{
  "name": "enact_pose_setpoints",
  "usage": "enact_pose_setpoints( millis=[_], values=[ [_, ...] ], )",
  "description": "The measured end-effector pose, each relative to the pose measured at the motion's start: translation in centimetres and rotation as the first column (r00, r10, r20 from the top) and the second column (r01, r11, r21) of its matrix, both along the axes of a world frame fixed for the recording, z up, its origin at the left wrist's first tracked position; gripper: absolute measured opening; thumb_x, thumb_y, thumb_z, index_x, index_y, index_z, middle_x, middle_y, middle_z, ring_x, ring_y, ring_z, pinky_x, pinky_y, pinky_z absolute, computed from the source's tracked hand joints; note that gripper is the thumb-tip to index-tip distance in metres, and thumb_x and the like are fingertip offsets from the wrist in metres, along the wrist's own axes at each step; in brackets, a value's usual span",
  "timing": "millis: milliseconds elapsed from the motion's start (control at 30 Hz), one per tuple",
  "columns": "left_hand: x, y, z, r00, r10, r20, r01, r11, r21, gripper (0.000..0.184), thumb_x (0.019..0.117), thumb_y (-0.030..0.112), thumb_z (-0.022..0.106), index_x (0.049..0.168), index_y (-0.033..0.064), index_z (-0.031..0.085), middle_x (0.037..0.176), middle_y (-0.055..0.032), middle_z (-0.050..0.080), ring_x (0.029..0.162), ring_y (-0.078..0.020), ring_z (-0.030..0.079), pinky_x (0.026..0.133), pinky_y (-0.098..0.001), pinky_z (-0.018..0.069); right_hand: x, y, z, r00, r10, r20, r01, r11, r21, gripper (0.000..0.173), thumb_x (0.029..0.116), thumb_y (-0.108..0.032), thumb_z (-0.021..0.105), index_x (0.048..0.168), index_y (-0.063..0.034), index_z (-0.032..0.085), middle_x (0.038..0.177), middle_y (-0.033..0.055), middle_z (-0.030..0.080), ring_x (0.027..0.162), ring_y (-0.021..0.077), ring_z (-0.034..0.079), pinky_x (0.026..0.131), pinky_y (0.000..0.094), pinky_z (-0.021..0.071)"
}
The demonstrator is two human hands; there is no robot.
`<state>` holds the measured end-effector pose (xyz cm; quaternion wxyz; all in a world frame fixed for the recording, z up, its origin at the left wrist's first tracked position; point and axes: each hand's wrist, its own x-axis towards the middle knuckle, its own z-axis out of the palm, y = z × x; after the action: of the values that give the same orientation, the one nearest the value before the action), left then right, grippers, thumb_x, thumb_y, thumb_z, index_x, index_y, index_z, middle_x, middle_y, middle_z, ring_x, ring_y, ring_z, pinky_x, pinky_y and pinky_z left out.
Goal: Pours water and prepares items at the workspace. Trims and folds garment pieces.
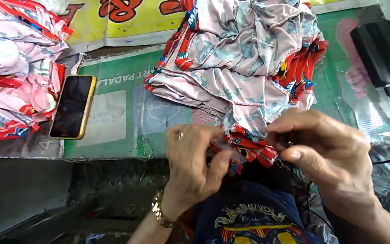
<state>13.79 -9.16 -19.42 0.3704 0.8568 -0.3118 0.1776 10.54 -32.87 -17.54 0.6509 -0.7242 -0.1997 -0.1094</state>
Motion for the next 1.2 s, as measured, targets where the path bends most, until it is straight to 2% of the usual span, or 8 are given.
enact_pose_setpoints(
  millis=[133,267,467,533,700,900,1033,1200],
  values=[
    [3.9,-1.0,1.2,0.950,-0.105,-0.293,0.155,0.976,0.155,0.043,0.1005,0.055,0.052,0.099,0.0148,0.069,0.079,0.0052,0.063,0.075,-0.0093,0.059,0.077,-0.0434,0.0436,3.1,2.0,-0.4,0.982,0.145,-0.118,-0.123,0.976,0.178,0.022,0.1010,-0.025,0.063,0.115,-0.0079,0.066,0.091,-0.0022,0.067,0.065,0.0023,0.059,0.053,0.0171,0.0510],
    [6.3,0.4,2.1,0.834,-0.283,-0.474,0.361,0.929,0.080,0.011,0.0978,0.024,0.065,0.089,0.0174,0.067,0.071,0.0110,0.061,0.062,-0.0004,0.057,0.058,-0.0222,0.0487,3.9,1.3,-1.7,0.964,0.164,-0.209,-0.132,0.978,0.159,0.020,0.1028,-0.023,0.060,0.113,-0.0072,0.066,0.086,-0.0001,0.064,0.060,0.0042,0.054,0.050,0.0169,0.0467],
    [5.1,-0.6,1.9,0.902,-0.189,-0.388,0.296,0.925,0.238,0.025,0.0958,0.045,0.063,0.097,0.0201,0.069,0.078,0.0121,0.062,0.073,-0.0023,0.057,0.081,-0.0428,0.0421,3.4,1.3,-1.9,0.978,0.117,-0.171,-0.097,0.988,0.119,0.019,0.1020,-0.021,0.061,0.114,-0.0063,0.066,0.083,-0.0014,0.064,0.063,0.0038,0.058,0.052,0.0160,0.0498],
    [4.7,-1.2,1.5,0.908,-0.180,-0.379,0.285,0.927,0.242,0.020,0.0971,0.039,0.062,0.097,0.0198,0.069,0.082,0.0101,0.063,0.078,-0.0040,0.058,0.085,-0.0459,0.0385,3.4,1.3,-1.9,0.981,0.104,-0.164,-0.090,0.991,0.096,0.022,0.1008,-0.023,0.063,0.115,-0.0063,0.065,0.084,-0.0026,0.064,0.064,0.0027,0.059,0.053,0.0155,0.0504],
    [5.6,0.5,2.3,0.884,-0.251,-0.393,0.338,0.926,0.168,0.016,0.1004,0.027,0.060,0.093,0.0175,0.070,0.078,0.0117,0.064,0.071,0.0009,0.059,0.070,-0.0260,0.0489,3.3,1.0,-1.8,0.980,0.098,-0.175,-0.108,0.993,-0.048,0.025,0.0902,-0.017,0.071,0.113,-0.0078,0.068,0.085,-0.0047,0.064,0.068,0.0017,0.060,0.057,0.0153,0.0529],
    [5.0,2.0,3.6,0.902,-0.218,-0.372,0.279,0.953,0.117,0.021,0.1044,0.025,0.053,0.088,0.0172,0.063,0.070,0.0128,0.054,0.062,0.0037,0.051,0.057,-0.0152,0.0409,3.3,2.1,-1.9,0.994,-0.005,-0.106,-0.021,0.971,-0.240,0.023,0.0897,-0.021,0.077,0.110,-0.0115,0.073,0.091,-0.0048,0.059,0.076,0.0008,0.058,0.063,0.0135,0.0507],
    [3.3,0.5,3.6,0.926,-0.307,-0.220,0.315,0.949,0.003,0.019,0.1024,0.020,0.056,0.088,0.0123,0.067,0.087,0.0060,0.063,0.088,-0.0032,0.059,0.089,-0.0325,0.0445,3.1,2.5,-2.0,0.996,-0.069,-0.051,0.054,0.967,-0.249,0.009,0.0906,-0.014,0.072,0.100,-0.0115,0.074,0.085,-0.0052,0.056,0.072,-0.0004,0.054,0.060,0.0125,0.0463],
    [2.7,-2.7,-0.2,0.939,-0.290,-0.184,0.248,0.943,-0.223,0.032,0.0929,0.025,0.076,0.111,0.0049,0.058,0.117,-0.0070,0.061,0.115,-0.0113,0.059,0.098,-0.0266,0.0511,3.0,2.2,-2.1,0.994,-0.087,-0.069,0.074,0.984,-0.164,0.005,0.0923,-0.007,0.066,0.091,-0.0078,0.071,0.080,-0.0044,0.063,0.070,-0.0002,0.059,0.061,0.0140,0.0503]
  ],
)
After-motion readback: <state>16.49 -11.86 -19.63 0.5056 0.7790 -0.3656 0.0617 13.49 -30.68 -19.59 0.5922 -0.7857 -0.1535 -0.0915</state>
